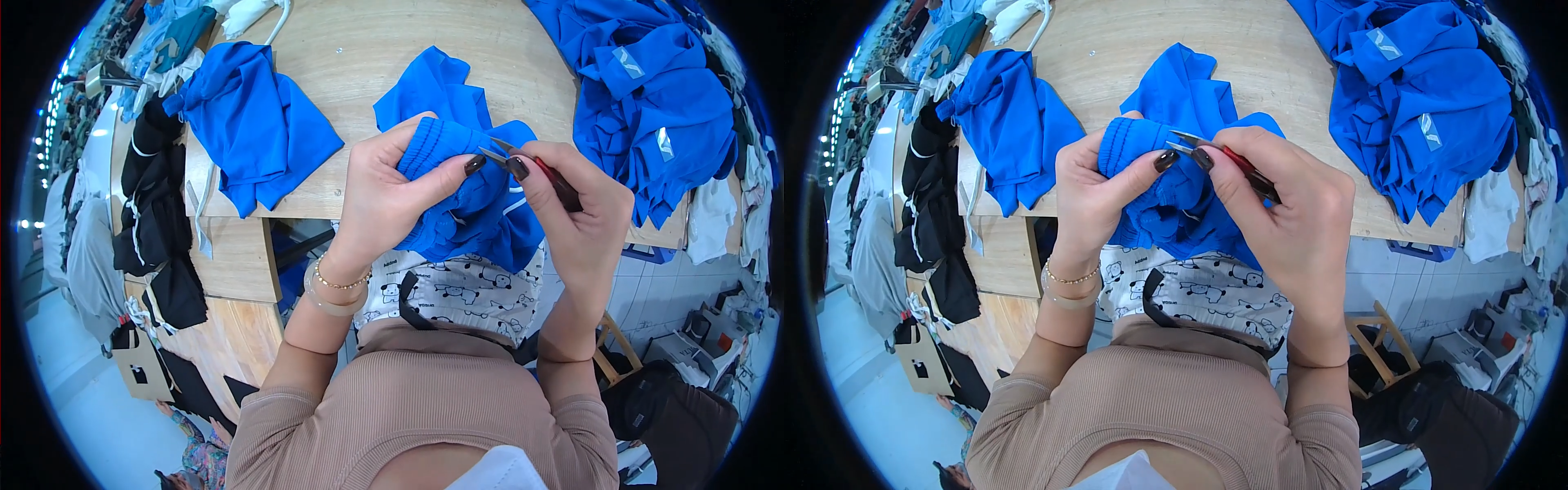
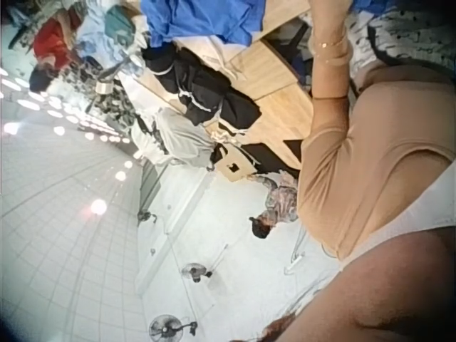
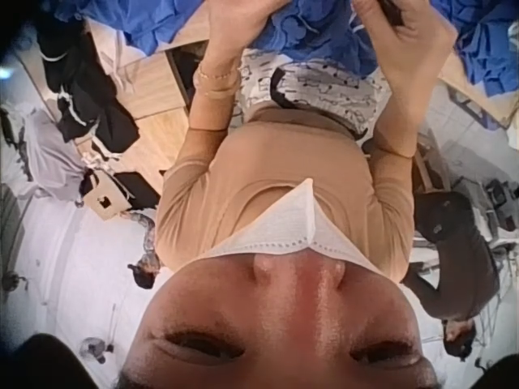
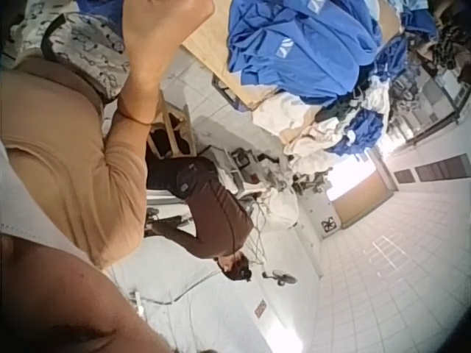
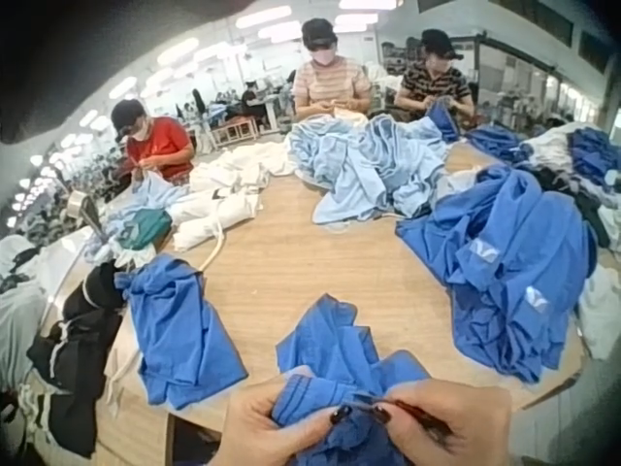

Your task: Trimming loose or excess threads from blue athletic shorts using small snips in a factory setting.

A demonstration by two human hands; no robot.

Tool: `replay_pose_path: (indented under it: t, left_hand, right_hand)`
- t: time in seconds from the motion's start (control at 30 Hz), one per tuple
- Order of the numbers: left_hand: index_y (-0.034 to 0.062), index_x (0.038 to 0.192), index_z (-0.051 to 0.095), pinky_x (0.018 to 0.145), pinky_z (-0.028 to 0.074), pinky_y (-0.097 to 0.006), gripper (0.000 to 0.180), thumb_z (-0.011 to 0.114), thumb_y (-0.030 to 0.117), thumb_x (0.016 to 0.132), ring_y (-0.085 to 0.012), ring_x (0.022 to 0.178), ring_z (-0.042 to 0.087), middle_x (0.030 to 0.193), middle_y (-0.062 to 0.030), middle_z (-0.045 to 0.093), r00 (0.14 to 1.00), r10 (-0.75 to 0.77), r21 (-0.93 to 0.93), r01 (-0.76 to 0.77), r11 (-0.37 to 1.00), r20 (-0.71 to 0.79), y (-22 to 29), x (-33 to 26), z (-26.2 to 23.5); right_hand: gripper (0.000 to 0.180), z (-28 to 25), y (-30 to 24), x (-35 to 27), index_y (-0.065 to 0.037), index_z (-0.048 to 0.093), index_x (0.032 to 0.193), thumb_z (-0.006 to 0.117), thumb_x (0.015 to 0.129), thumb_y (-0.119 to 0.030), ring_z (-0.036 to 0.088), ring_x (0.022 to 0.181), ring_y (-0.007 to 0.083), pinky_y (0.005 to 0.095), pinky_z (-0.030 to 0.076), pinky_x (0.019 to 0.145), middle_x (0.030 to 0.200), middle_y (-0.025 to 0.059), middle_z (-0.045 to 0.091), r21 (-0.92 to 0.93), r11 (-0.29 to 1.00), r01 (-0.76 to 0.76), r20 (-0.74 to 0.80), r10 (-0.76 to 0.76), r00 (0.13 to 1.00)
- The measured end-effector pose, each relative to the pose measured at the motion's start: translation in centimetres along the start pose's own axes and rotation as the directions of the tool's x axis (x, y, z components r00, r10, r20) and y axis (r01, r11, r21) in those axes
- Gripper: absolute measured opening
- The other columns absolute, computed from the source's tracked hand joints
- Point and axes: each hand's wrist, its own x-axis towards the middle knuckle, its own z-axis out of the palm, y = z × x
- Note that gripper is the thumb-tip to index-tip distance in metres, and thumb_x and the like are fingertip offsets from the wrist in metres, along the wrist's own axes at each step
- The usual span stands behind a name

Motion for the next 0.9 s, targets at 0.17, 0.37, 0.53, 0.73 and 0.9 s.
replay_pose_path:
  t: [0.17,0.37,0.53,0.73,0.9]
  left_hand:
    - [-0.0011,0.083,0.065,0.053,0.037,-0.017,0.005,0.067,0.002,0.080,-0.0016,0.062,0.048,0.071,0.0022,0.057,1.000,0.022,0.020,-0.022,1.000,0.010,0.2,0.0,0.1]
    - [-0.0015,0.084,0.065,0.053,0.038,-0.017,0.005,0.067,0.002,0.080,-0.0017,0.062,0.049,0.071,0.0019,0.057,0.998,0.057,0.033,-0.057,0.998,0.010,0.1,0.0,0.2]
    - [-0.0016,0.085,0.066,0.053,0.039,-0.016,0.006,0.067,0.002,0.080,-0.0013,0.061,0.050,0.070,0.0018,0.060,1.000,-0.026,-0.070,0.027,0.997,0.012,0.2,0.0,0.0]
    - [-0.0010,0.088,0.066,0.053,0.040,-0.016,0.009,0.068,0.004,0.081,-0.0008,0.061,0.051,0.068,0.0021,0.062,0.999,-0.041,-0.139,0.040,0.989,-0.001,0.4,0.1,0.5]
    - [-0.0010,0.089,0.066,0.054,0.041,-0.016,0.010,0.068,0.004,0.080,-0.0010,0.062,0.052,0.070,0.0011,0.063,0.999,-0.019,-0.073,0.021,0.997,0.026,0.5,0.3,0.1]
  right_hand:
    - [0.010,0.0,-0.2,-0.1,0.001,0.066,0.088,0.067,0.081,-0.005,0.054,0.057,0.0090,0.0194,0.040,0.050,0.068,0.0069,0.061,-0.010,1.000,0.010,-0.021,-0.010,1.000]
    - [0.010,-0.1,-0.4,-0.1,0.001,0.066,0.088,0.067,0.081,-0.006,0.053,0.057,0.0086,0.0196,0.040,0.050,0.068,0.0064,0.061,-0.017,1.000,-0.021,-0.008,0.021,1.000]
    - [0.012,0.4,0.9,-0.2,0.003,0.065,0.092,0.065,0.084,-0.005,0.051,0.064,0.0032,0.0152,0.035,0.054,0.074,0.0013,0.061,0.128,0.992,0.007,-0.008,-0.006,1.000]
    - [0.007,1.7,1.2,-0.2,0.003,0.065,0.088,0.064,0.084,-0.003,0.048,0.059,0.0030,0.0156,0.034,0.051,0.069,0.0004,0.057,0.477,0.868,-0.141,-0.010,0.166,0.986]
    - [0.011,2.4,1.1,0.3,0.003,0.064,0.089,0.065,0.085,-0.006,0.044,0.057,0.0026,0.0153,0.031,0.051,0.068,-0.0025,0.055,0.408,0.912,-0.038,-0.131,0.100,0.986]
